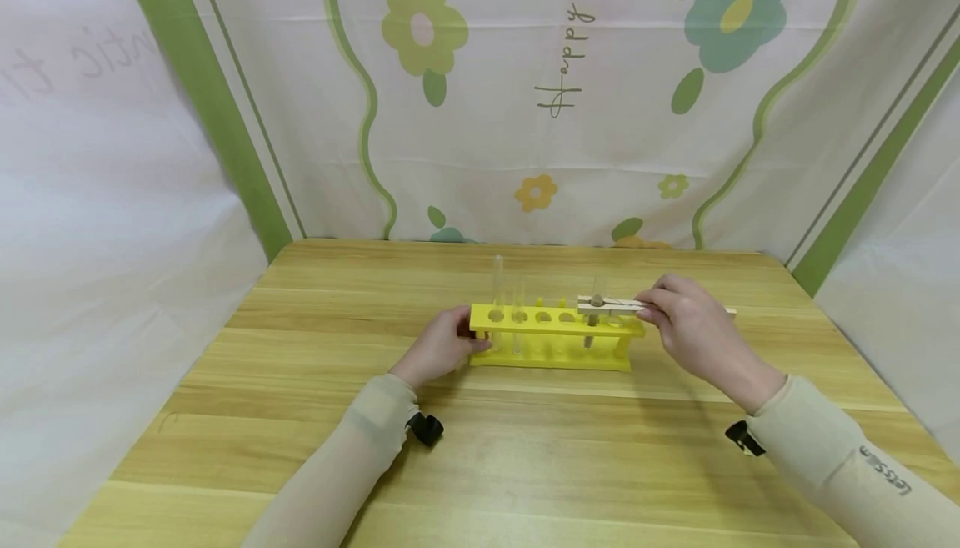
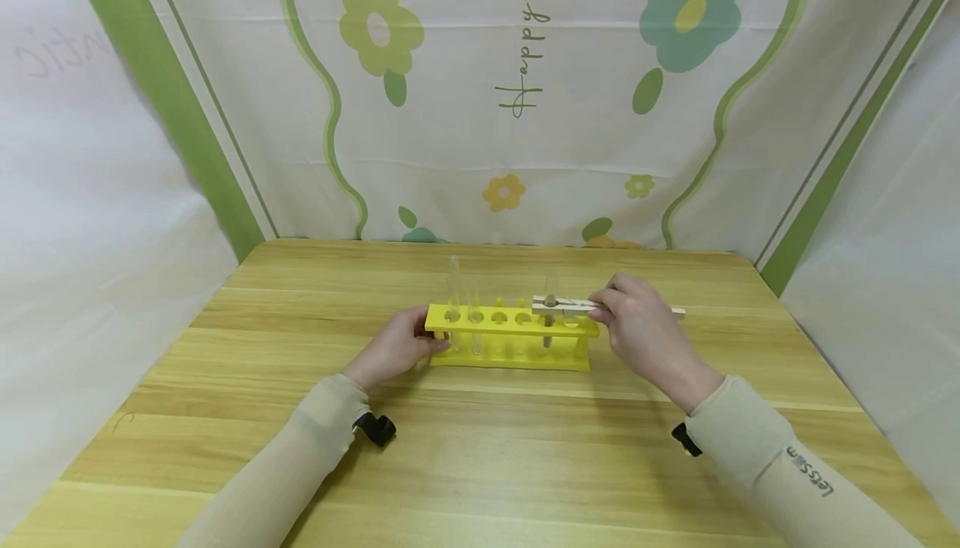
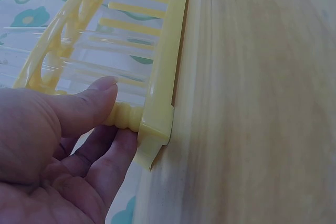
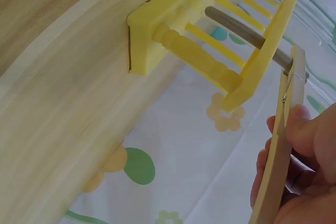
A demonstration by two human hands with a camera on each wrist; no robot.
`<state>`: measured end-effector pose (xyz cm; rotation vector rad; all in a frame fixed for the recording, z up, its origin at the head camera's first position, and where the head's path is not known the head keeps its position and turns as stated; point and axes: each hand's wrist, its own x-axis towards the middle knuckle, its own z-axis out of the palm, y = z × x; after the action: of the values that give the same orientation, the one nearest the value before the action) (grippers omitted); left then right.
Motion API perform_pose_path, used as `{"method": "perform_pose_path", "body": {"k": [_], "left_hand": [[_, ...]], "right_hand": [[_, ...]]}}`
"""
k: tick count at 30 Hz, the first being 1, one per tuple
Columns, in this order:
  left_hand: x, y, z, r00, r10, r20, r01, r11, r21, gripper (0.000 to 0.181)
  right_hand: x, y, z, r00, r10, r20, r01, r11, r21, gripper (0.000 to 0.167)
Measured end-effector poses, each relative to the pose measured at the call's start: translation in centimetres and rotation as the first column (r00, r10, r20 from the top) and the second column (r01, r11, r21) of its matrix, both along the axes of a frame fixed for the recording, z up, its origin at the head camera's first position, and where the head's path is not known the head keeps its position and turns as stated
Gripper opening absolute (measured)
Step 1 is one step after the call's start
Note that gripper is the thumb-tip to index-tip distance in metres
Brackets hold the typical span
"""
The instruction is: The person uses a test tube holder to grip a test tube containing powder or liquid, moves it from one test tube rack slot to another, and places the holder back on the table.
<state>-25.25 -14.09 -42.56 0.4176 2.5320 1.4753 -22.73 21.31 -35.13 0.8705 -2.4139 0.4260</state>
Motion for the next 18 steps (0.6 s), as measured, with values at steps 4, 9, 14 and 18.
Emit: {"method": "perform_pose_path", "body": {"k": [4,9,14,18], "left_hand": [[0.0,0.0,0.0,1.000,0.004,0.000,-0.004,1.000,0.000,0.023],[0.1,0.0,0.1,1.000,0.001,-0.005,-0.001,1.000,0.003,0.025],[0.2,0.0,0.1,1.000,0.001,-0.004,-0.001,1.000,0.010,0.026],[0.1,0.0,0.1,1.000,0.001,-0.002,-0.001,1.000,0.009,0.025]], "right_hand": [[0.1,-0.1,0.4,1.000,-0.003,-0.004,0.003,1.000,-0.004,0.013],[0.1,-0.2,1.0,1.000,-0.005,-0.010,0.005,1.000,0.000,0.013],[0.1,-0.2,1.8,1.000,-0.009,-0.025,0.009,1.000,-0.007,0.014],[0.1,-0.2,2.7,0.999,-0.008,-0.045,0.007,1.000,-0.014,0.014]]}}
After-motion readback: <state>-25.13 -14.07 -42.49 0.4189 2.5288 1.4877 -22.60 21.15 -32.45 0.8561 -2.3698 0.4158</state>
